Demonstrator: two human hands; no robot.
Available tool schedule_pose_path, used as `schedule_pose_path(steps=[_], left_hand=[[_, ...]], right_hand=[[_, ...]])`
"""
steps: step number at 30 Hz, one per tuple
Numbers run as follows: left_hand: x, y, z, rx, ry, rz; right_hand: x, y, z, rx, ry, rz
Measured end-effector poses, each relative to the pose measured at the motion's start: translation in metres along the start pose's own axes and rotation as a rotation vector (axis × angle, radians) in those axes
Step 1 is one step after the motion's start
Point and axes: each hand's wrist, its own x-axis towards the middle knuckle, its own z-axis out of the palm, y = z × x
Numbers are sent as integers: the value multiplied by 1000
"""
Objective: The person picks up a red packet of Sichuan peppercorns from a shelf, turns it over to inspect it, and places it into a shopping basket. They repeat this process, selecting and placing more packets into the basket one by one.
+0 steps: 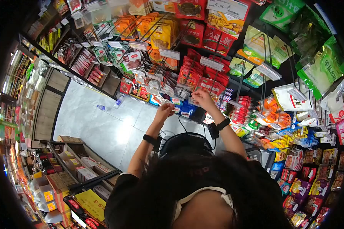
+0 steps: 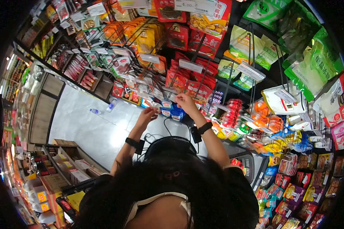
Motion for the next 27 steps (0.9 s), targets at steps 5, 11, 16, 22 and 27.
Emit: schedule_pose_path(steps=[5,11,16,22,27], left_hand=[[48,38,20,-30,-93,94],[138,70,6,-46,-181,192],[201,108,-7,354,-157,396],[273,115,8,50,-154,446],[344,118,8,308,-103,499]], right_hand=[[24,2,-22,62,29,110],[74,3,-36,18,143,76],[137,13,-41,-338,308,-72],[188,-4,-21,-383,526,-166],[215,-4,-19,-408,753,-212]])
